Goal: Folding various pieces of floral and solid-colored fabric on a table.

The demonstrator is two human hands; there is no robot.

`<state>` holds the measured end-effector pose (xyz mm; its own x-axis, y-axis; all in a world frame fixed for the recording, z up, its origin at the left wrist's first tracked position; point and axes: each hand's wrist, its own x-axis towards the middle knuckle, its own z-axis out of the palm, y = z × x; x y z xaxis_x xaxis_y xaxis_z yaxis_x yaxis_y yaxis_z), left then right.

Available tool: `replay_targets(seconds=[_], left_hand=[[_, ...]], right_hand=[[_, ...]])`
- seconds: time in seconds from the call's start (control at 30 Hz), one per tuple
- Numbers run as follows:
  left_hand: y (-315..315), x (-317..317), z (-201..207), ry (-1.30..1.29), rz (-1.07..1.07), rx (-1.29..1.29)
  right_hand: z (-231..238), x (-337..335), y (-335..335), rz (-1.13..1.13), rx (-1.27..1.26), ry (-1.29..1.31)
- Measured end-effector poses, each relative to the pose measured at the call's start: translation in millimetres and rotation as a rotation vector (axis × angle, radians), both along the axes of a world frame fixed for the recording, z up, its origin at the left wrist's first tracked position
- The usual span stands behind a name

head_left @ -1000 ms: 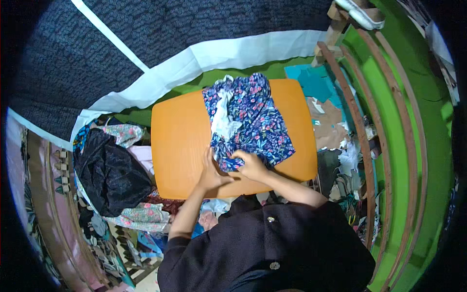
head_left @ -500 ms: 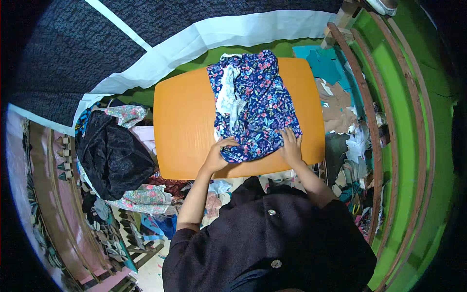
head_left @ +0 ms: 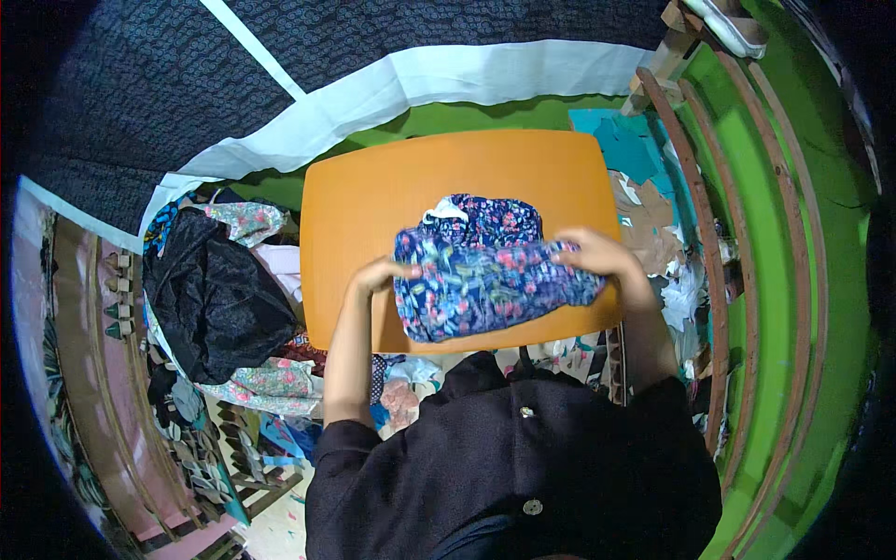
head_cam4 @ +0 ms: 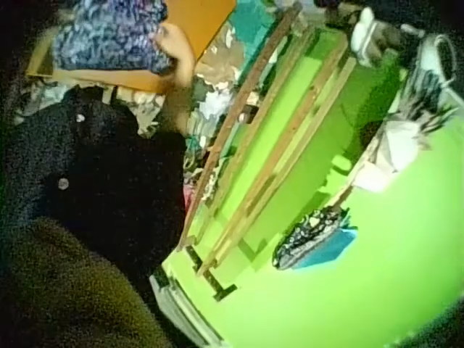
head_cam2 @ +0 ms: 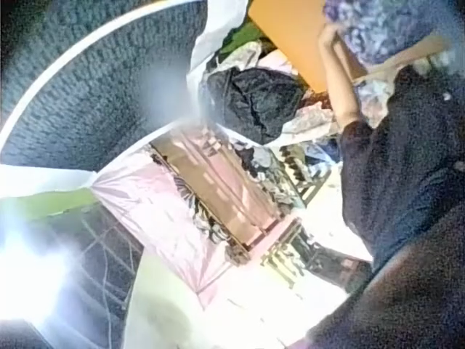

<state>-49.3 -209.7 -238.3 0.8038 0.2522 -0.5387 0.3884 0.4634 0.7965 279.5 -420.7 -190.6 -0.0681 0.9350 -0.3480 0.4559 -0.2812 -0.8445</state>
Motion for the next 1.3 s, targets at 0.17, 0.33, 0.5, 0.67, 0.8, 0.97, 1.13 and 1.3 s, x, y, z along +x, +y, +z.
replay_targets(seconds=[0.17, 0.33, 0.5, 0.67, 0.8, 0.97, 1.13, 1.3], left_hand=[[20.4, 42.4, -45.9, 0.218, 0.386, 0.266], [30.7, 12.0, -134.7, 0.444, 0.719, 0.469], [-10.8, 50.9, -74.4, 0.19, 0.604, 0.242], [-10.6, 56.5, -76.1, 0.117, 0.565, 0.119], [-9.5, 60.9, -42.9, 0.059, 0.514, 0.091], [-4.1, 73.2, 45.0, -0.159, 0.344, 0.377], [2.3, 74.0, 120.2, -0.487, 0.164, 0.353], [10.7, 108.2, 154.1, -0.729, -0.068, 0.267]], right_hand=[[-95.1, 19.7, 48.2, -0.6, 0.269, -0.27], [-146.8, -9.6, 61.1, -0.816, 0.075, -0.33], [-140.9, -39.3, 55.8, -0.851, -0.033, -0.075], [-119.2, -57.8, 53.0, -0.888, -0.165, 0.192], [-87.3, -64.9, 26.1, -0.925, -0.012, 0.615], [7.1, -80.0, -18.1, -0.999, 0.298, 0.647], [109.0, -134.1, -55.8, -1.05, 0.675, 0.486], [156.5, -185.2, -78.3, -1.093, 0.853, 0.212]])
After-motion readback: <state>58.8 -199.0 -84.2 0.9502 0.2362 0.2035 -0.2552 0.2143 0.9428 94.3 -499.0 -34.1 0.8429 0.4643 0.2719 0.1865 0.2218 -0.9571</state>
